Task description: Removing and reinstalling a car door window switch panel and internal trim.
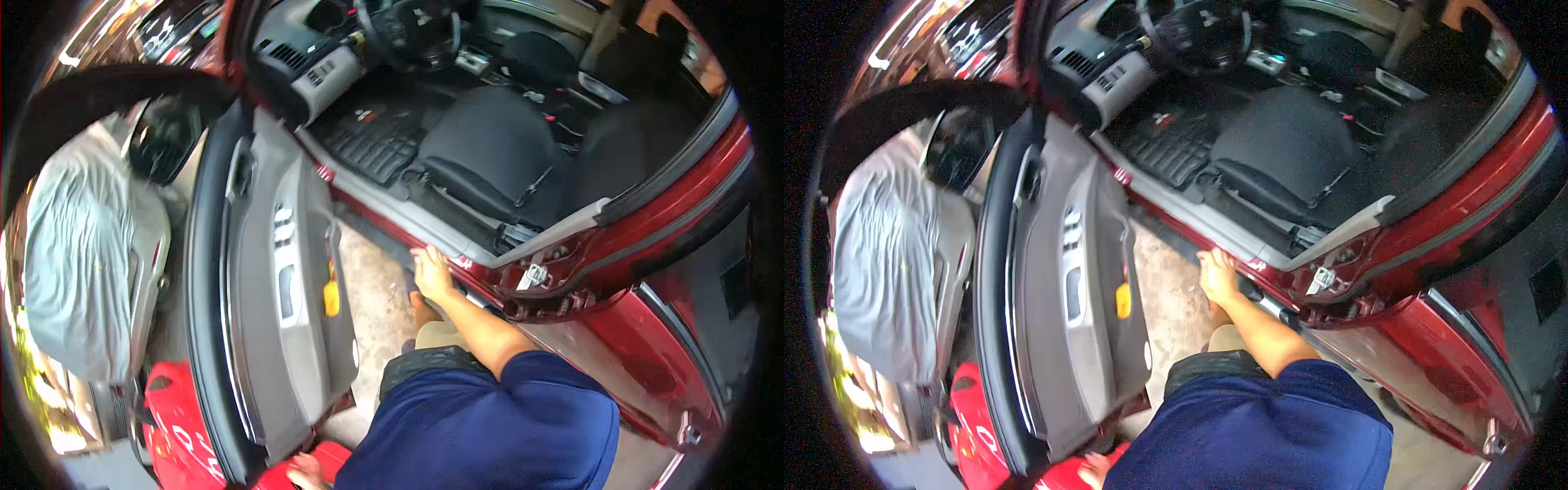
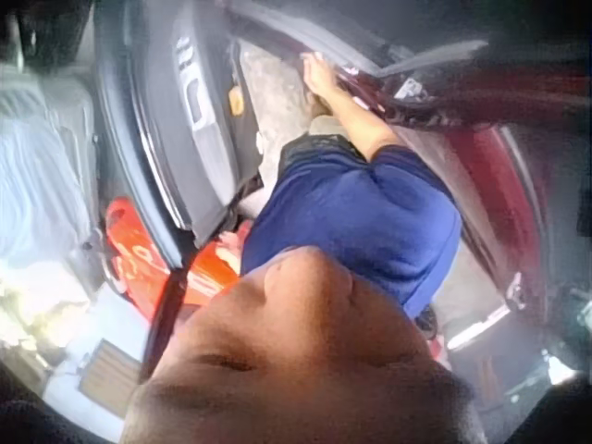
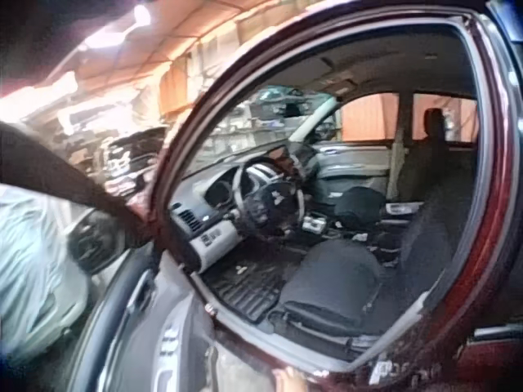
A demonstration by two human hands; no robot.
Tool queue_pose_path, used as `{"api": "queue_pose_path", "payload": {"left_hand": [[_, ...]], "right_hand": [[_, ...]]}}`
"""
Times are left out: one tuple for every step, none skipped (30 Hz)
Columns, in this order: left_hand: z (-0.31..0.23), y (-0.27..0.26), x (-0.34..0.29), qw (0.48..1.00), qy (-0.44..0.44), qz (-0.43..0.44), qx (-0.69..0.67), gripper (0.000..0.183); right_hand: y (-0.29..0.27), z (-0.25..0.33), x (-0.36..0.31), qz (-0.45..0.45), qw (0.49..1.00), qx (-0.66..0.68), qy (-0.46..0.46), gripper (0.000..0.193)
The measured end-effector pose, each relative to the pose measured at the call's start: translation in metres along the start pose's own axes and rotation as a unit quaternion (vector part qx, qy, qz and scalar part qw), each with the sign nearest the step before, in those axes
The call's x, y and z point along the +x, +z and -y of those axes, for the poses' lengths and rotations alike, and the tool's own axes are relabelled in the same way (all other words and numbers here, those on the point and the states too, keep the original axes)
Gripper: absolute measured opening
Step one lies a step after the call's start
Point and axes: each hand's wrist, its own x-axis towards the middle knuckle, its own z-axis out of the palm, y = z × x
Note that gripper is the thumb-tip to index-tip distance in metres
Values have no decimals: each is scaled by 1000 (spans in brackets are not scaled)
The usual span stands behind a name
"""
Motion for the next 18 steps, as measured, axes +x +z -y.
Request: {"api": "queue_pose_path", "payload": {"left_hand": [[-20,-25,11,998,6,-40,-40,28],[-63,-45,56,991,17,130,-13,27],[-131,-42,91,986,18,165,-16,33],[-134,-76,84,988,22,153,-28,33],[-146,-100,74,988,44,149,-5,34],[-161,-118,61,987,67,147,21,34],[-170,-111,56,984,78,152,58,35],[-156,-107,52,981,104,144,73,36],[-132,-91,50,979,123,140,89,36],[-137,-72,46,974,140,138,109,37],[-135,-53,41,969,157,137,131,37],[-124,-27,38,963,171,141,153,38],[-121,-16,29,956,180,149,179,38],[-119,5,20,947,187,159,205,39],[-113,22,9,938,196,168,229,40],[-116,26,-7,930,214,172,246,40],[-117,39,-21,919,225,181,269,41],[-107,56,-42,907,232,192,294,41]], "right_hand": [[-13,-5,-30,57,998,7,0,17],[-24,-7,-56,112,993,-24,-19,18],[-26,-8,-79,187,982,-36,-17,20],[-37,-23,-106,218,971,-95,4,21],[-61,-30,-129,253,962,-102,13,22],[-77,-39,-148,291,946,-139,24,22],[-96,-54,-173,310,934,-164,62,22],[-108,-57,-189,336,920,-193,65,22],[-125,-55,-204,329,920,-191,94,20],[-138,-64,-226,298,932,-179,102,20],[-150,-71,-250,267,943,-166,112,20],[-162,-74,-270,267,939,-166,137,20],[-179,-76,-295,263,934,-171,170,20],[-193,-78,-324,252,928,-167,217,20],[-203,-81,-352,240,921,-161,261,20],[-207,-80,-375,232,918,-160,278,19],[-218,-78,-404,222,912,-162,305,19],[-226,-81,-441,214,911,-164,312,19]]}}
